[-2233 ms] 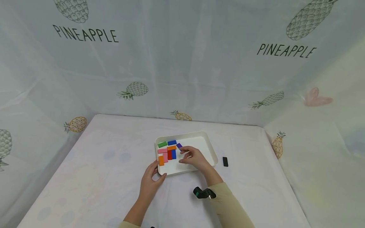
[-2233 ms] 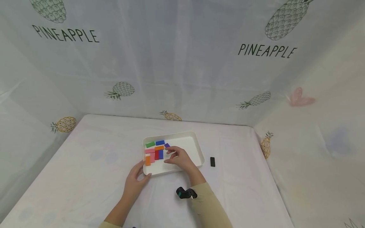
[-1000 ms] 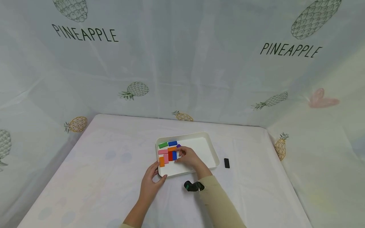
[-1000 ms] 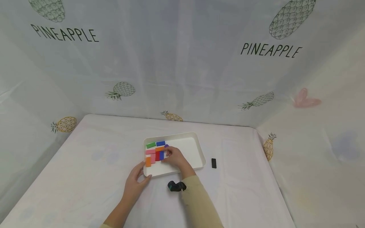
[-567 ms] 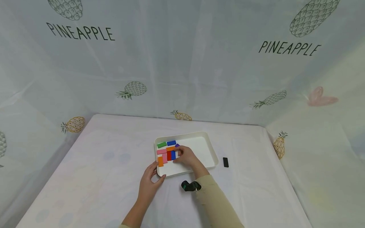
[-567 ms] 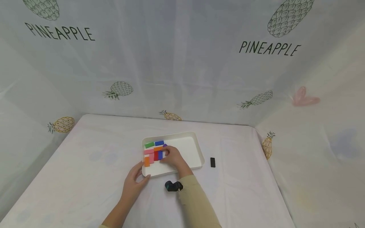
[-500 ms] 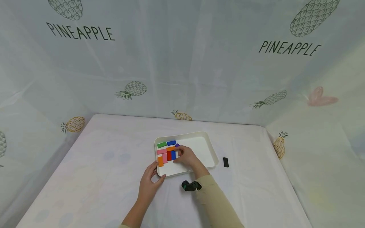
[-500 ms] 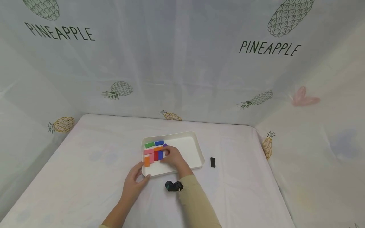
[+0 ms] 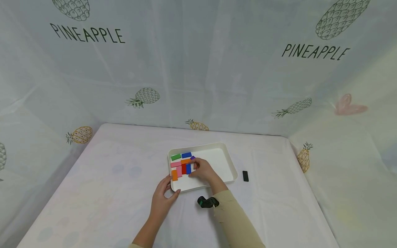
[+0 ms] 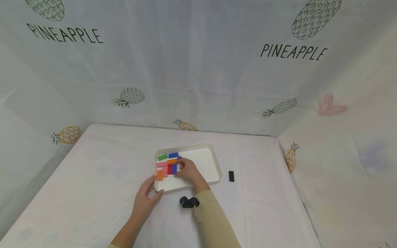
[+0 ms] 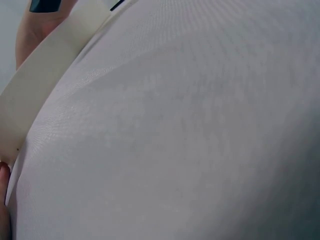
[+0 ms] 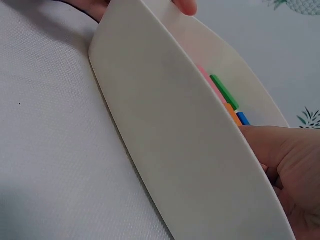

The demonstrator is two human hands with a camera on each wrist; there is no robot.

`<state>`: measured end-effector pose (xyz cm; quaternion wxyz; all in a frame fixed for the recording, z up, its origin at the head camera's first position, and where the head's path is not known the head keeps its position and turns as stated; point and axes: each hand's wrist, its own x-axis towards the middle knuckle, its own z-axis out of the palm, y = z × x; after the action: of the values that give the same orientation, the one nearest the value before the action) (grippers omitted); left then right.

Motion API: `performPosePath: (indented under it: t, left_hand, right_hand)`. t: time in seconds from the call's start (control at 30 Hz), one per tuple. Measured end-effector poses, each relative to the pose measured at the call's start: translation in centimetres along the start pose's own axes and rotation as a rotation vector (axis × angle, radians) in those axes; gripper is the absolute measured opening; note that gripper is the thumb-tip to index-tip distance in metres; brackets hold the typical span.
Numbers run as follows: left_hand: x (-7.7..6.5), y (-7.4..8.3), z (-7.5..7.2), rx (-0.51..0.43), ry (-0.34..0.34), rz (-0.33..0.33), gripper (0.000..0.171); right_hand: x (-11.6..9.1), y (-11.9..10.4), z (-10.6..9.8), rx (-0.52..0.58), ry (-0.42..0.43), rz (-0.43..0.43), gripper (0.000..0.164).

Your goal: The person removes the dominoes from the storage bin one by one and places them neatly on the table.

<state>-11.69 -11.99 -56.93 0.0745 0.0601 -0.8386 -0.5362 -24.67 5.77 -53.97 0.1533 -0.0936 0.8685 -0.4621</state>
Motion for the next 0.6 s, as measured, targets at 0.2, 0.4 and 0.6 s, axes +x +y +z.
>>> performPosePath:
  t: [0.2, 0.4, 0.6]
  left_hand:
    - [-0.02, 0.16, 0.0, -0.003, 0.0, 0.005, 0.07]
    - [0.02, 0.11, 0.0, -0.005, 0.001, 0.014, 0.069]
    - [-0.01, 0.05, -0.03, 0.003, 0.005, 0.018, 0.069]
  right_hand:
    - [-0.05, -0.23, 0.03, -0.022, 0.007, 0.025, 0.048]
    - [-0.14, -0.39, 0.14, -0.035, 0.013, 0.042, 0.046]
    - [-0.2, -0.25, 0.09, -0.008, 0.012, 0.04, 0.045]
